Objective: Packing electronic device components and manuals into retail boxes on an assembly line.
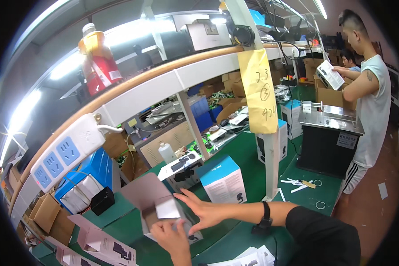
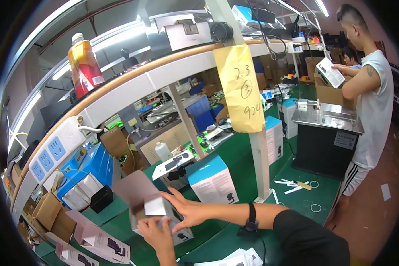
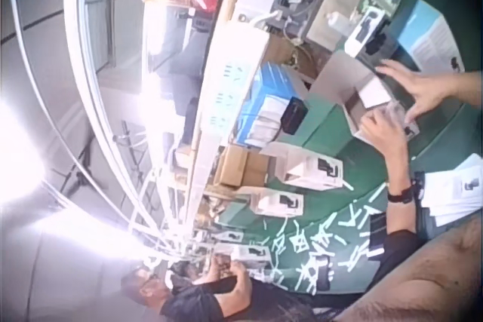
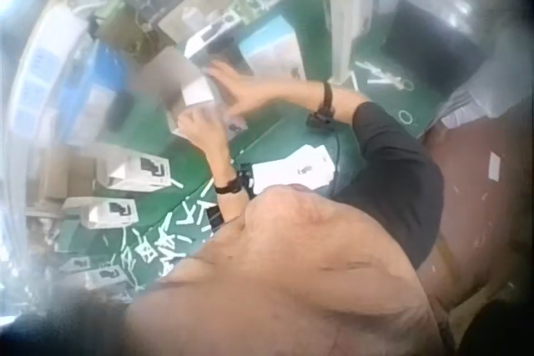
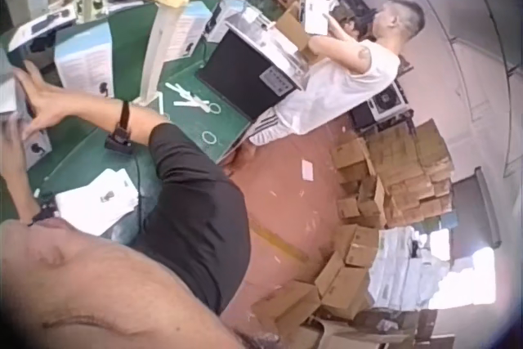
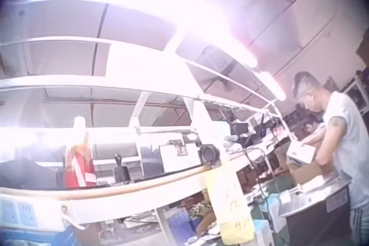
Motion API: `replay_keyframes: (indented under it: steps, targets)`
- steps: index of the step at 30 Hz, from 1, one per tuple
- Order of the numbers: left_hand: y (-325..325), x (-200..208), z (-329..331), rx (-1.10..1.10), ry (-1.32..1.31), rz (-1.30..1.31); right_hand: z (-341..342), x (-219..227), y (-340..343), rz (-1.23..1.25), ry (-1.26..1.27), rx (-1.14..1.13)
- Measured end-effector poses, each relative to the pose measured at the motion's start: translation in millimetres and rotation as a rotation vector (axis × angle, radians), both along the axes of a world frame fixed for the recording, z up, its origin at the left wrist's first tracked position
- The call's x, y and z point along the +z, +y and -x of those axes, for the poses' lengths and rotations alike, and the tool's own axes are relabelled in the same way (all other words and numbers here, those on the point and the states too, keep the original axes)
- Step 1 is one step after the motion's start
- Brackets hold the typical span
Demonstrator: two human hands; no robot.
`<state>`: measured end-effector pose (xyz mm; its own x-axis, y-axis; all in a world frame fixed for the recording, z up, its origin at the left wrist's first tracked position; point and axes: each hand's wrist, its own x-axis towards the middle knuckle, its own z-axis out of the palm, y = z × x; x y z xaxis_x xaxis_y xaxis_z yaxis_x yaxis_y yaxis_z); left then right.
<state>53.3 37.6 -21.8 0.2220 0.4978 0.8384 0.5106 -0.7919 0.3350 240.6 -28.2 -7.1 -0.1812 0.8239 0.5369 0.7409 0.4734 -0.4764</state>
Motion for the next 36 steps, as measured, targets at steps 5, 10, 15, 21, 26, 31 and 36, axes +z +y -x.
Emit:
replay_keyframes:
  steps: [5,10,15,21,26,31,36]
  targets:
    - [-9,5,19,-0.149,0.038,0.051,10,-47,64,-0.086,0.303,0.205]
    - [-28,23,20,-0.225,-0.130,0.168,-17,-61,56,-0.085,0.407,0.039]
    - [-51,44,47,-0.321,0.258,0.279,-18,-38,38,-0.094,0.435,0.050]
    - [-54,-18,11,-0.800,1.138,0.728,-22,-50,70,-0.056,0.473,0.201]
    - [-75,-52,-30,-1.161,1.265,0.818,-45,-54,53,-0.026,0.480,0.156]
    - [-76,-40,-23,-1.002,1.195,0.737,-47,-58,49,-0.097,0.431,0.100]
    - [-80,-24,-13,-0.993,1.049,0.488,-53,-49,40,-0.129,0.342,0.047]
